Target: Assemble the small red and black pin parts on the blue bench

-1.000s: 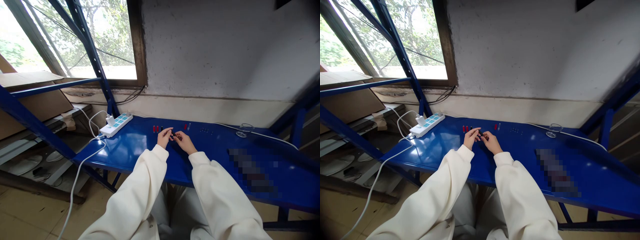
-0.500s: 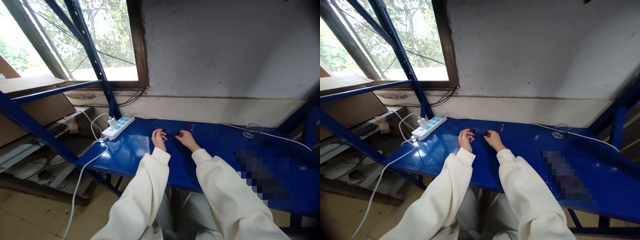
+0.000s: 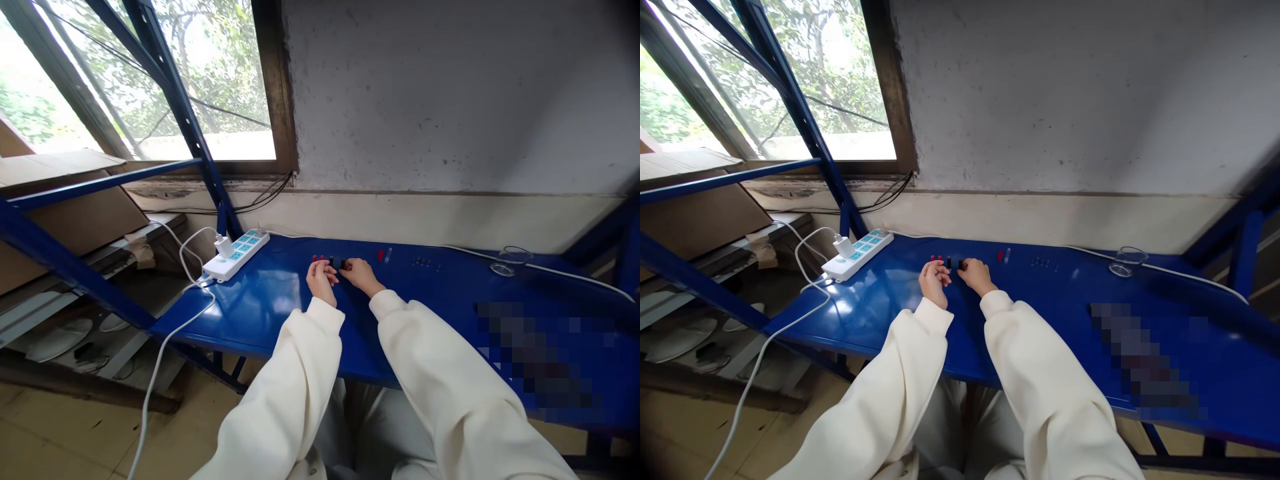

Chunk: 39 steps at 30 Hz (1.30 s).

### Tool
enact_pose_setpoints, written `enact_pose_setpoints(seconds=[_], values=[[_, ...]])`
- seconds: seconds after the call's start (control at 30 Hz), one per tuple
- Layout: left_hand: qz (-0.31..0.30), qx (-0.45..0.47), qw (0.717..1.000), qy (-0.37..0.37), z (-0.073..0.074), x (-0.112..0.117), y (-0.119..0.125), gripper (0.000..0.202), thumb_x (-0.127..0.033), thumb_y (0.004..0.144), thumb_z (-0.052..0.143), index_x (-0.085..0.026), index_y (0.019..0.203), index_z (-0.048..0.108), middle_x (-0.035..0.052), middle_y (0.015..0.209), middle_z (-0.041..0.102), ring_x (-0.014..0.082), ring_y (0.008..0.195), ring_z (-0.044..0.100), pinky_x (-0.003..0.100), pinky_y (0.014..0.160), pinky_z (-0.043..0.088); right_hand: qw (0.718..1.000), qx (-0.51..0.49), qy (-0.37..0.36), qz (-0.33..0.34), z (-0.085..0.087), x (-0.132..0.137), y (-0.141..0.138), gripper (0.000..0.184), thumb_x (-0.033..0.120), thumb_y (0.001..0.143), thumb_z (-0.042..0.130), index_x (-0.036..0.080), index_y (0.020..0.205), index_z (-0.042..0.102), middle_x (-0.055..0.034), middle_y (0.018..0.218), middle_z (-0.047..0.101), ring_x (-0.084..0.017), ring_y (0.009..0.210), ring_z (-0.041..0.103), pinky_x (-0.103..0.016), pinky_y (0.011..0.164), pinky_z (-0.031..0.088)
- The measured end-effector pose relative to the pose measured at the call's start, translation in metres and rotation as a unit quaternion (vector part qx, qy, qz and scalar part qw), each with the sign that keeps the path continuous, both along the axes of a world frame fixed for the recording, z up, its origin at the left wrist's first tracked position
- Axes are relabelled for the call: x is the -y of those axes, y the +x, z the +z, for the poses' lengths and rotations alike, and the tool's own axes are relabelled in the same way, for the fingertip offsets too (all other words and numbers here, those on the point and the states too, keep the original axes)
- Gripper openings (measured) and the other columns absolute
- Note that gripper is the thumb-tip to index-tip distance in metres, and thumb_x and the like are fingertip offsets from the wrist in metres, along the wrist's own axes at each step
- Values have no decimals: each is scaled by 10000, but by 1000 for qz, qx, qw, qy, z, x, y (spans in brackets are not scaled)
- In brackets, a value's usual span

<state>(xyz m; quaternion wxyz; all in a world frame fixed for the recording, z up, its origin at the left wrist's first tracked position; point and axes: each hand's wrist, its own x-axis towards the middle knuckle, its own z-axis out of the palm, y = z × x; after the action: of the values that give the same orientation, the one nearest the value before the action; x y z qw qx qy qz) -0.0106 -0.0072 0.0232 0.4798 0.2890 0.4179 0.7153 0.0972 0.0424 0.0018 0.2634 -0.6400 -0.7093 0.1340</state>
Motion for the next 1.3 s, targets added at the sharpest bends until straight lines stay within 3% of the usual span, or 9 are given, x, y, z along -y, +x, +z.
enact_pose_setpoints(seconds=[0.37,0.53,0.67,0.7,0.77,0.9,1.13,1.3], values=[[5,-6,1000,7,0,2,1,150,-286,697,457,-141,690,494,-42,456,490,53,299,401,184,344,218,997,53,-48,4,6,4,3,220,333,692,578,186,852,616,-59,870,656,-200,818,593,-252,623,377],[-13,-30,999,17,-1,3,1,147,-284,709,455,-143,695,496,-43,468,493,53,308,407,180,342,226,997,12,-72,-8,18,3,49,274,392,686,590,175,846,641,-59,848,666,-169,755,605,-233,621,406],[-75,-95,992,40,-1,5,4,144,-277,715,467,-142,689,507,-39,489,498,51,329,422,181,358,273,981,29,-161,-104,21,-1,98,217,351,692,588,141,679,640,-73,682,657,-173,668,608,-240,581,411],[-98,-117,987,45,-1,5,5,142,-275,716,470,-141,687,510,-37,495,502,51,331,422,182,364,285,975,35,-169,-138,19,-2,107,241,359,693,589,126,722,643,-91,708,658,-186,688,612,-249,585,415],[-143,-165,974,52,-2,6,7,138,-270,719,473,-143,688,516,-34,505,508,50,336,421,185,375,306,973,41,-108,-202,11,-4,119,396,408,683,600,98,928,612,-133,874,651,-218,794,610,-266,615,425],[-190,-276,938,84,-7,10,11,151,-282,740,472,-152,689,530,-28,525,517,56,382,434,193,417,353,982,20,-56,-178,-5,-14,121,578,452,676,604,101,1124,507,-132,980,626,-225,902,587,-280,692,432],[-189,-427,874,139,-10,16,13,198,-294,782,438,-164,683,548,-24,527,518,67,444,437,199,470,364,976,39,-75,-203,-8,-28,101,513,539,644,593,158,988,585,-114,943,635,-260,916,579,-346,721,422],[-156,-491,844,151,-13,14,14,198,-265,793,426,-170,712,579,-18,540,544,82,476,469,210,508,393,980,16,-42,-192,-9,-24,90,293,401,728,552,192,923,618,-76,886,653,-220,868,591,-298,675,409]])
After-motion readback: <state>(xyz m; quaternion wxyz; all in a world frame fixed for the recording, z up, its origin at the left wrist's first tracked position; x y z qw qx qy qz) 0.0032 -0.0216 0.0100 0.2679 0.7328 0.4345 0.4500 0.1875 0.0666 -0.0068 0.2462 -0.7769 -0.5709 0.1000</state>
